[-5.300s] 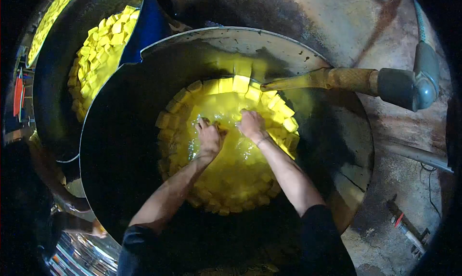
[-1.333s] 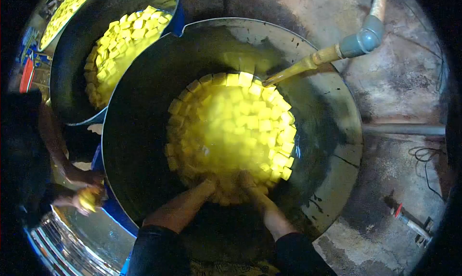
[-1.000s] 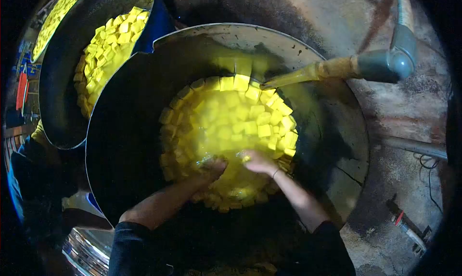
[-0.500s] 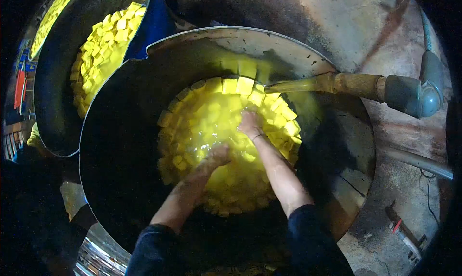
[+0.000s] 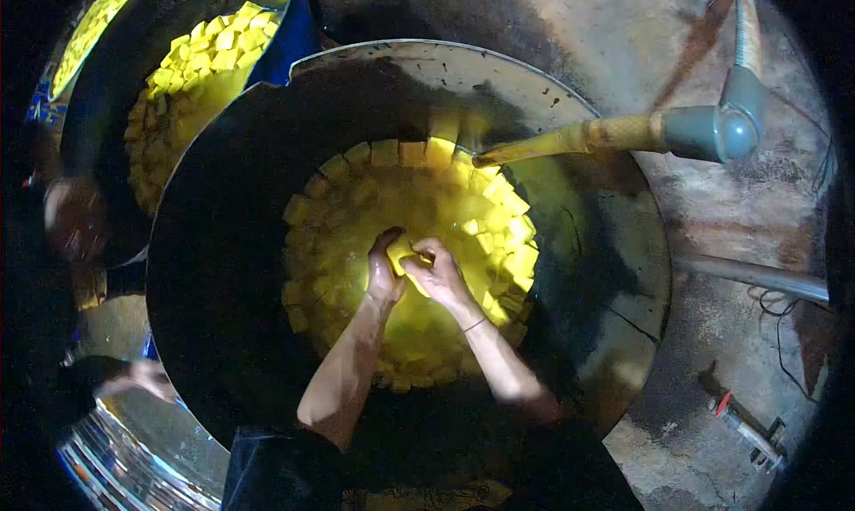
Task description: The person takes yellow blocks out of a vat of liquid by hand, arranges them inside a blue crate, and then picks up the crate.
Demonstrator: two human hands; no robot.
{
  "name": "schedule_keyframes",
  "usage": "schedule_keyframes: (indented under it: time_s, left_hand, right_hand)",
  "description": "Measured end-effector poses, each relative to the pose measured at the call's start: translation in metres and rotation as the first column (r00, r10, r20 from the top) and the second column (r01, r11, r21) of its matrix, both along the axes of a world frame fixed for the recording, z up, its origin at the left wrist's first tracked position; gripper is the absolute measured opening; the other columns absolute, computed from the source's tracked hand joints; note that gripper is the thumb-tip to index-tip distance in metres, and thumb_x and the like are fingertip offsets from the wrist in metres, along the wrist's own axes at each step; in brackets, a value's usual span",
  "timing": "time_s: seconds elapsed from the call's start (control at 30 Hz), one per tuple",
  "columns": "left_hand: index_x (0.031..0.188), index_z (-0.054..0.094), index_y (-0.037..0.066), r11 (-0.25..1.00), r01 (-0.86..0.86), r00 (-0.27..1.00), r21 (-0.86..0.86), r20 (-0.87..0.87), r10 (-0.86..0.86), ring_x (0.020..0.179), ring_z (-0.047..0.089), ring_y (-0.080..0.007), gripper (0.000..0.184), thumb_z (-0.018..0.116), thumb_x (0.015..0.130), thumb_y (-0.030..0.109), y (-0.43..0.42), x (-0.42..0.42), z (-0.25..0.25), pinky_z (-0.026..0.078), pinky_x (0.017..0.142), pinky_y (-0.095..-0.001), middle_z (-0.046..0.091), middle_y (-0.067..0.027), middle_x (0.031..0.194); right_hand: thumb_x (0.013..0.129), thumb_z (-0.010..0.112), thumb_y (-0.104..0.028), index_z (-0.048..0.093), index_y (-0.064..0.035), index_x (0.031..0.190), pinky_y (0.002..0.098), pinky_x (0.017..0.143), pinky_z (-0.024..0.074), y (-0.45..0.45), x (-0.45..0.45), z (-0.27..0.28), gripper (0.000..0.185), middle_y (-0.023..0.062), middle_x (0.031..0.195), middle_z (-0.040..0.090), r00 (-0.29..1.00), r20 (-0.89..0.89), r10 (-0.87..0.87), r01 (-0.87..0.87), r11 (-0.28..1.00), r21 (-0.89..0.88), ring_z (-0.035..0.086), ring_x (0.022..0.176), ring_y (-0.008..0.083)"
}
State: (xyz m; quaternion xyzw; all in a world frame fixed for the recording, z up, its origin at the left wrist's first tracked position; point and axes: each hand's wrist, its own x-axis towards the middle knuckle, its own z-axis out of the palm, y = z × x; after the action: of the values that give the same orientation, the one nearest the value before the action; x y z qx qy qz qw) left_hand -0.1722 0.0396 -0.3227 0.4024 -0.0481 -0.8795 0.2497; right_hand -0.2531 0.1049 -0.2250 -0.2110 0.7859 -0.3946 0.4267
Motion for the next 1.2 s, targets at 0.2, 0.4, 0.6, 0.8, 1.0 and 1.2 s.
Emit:
schedule_keyframes:
  time_s: [0.2,0.4,0.6,0.8,1.0,1.2]
  left_hand:
    - [0.099,0.056,0.007,0.986,-0.131,0.981,0.106,-0.131,0.144,0.088,0.056,-0.0236,0.024,0.044,0.084,0.021,0.016,-0.011,0.038,0.048,0.078,-0.0352,0.059,-0.0086,0.096]
    - [0.099,0.059,0.01,0.948,-0.266,0.917,0.173,-0.258,0.304,0.087,0.059,-0.0245,0.03,0.049,0.074,0.024,-0.026,0.001,0.105,0.047,0.077,-0.0379,0.062,-0.0076,0.092]
    - [0.097,0.06,0.006,0.931,-0.364,0.744,-0.016,-0.607,0.28,0.083,0.06,-0.0262,0.03,0.051,0.073,0.022,-0.1,0.006,0.238,0.049,0.074,-0.0403,0.063,-0.0101,0.095]
    - [0.098,0.061,0.004,0.782,-0.596,0.609,-0.182,-0.737,0.293,0.088,0.061,-0.0273,0.032,0.053,0.075,0.024,-0.121,0.102,0.352,0.051,0.077,-0.0437,0.062,-0.0105,0.1]
    - [0.111,0.055,0.006,0.678,-0.688,0.63,-0.259,-0.678,0.379,0.099,0.058,-0.0272,0.042,0.052,0.077,0.03,-0.101,0.242,0.314,0.046,0.088,-0.0438,0.06,-0.0097,0.108]
    - [0.111,0.053,0.006,0.671,-0.73,0.613,-0.129,-0.556,0.561,0.089,0.06,-0.0297,0.041,0.05,0.076,0.028,-0.043,0.316,0.259,0.051,0.078,-0.0393,0.06,-0.0153,0.103]
  right_hand:
    - [0.088,0.06,-0.028,0.052,-0.0043,0.113,0.0403,0.099,0.0352,-0.012,0.009,0.019,0.035,0.0219,0.116,0.053,0.755,-0.639,0.146,-0.219,0.975,-0.036,0.049,0.114,0.0274]
    - [0.093,0.043,-0.046,0.049,0.001,0.123,0.0394,0.102,0.0349,0.003,-0.001,0.005,0.056,0.024,0.131,0.046,0.997,-0.024,0.077,-0.077,0.996,-0.032,0.044,0.121,0.0364]
    - [0.076,0.064,-0.04,0.058,0.0063,0.098,0.0459,0.079,0.0461,0.105,0.091,-0.117,0.052,0.0281,0.095,0.06,0.652,-0.62,0.437,-0.322,0.9,0.296,0.06,0.087,0.039]
    - [0.073,0.066,-0.019,0.059,-0.0015,0.102,0.0396,0.061,0.0508,0.096,0.077,-0.119,0.035,0.0158,0.081,0.064,0.63,-0.433,0.645,-0.683,0.725,0.088,0.062,0.069,0.0302]
    - [0.08,0.06,-0.003,0.055,-0.0034,0.112,0.0274,0.069,0.0512,0.027,0.103,0.056,0.032,0.0049,0.091,0.061,0.666,0.509,0.546,-0.578,0.808,-0.11,0.059,0.081,0.014]
    - [0.076,0.074,-0.007,0.06,-0.0021,0.103,0.0274,0.079,0.0494,-0.02,0.237,0.273,0.031,0.0047,0.099,0.062,0.564,0.144,0.813,-0.726,0.571,-0.383,0.06,0.088,0.0122]
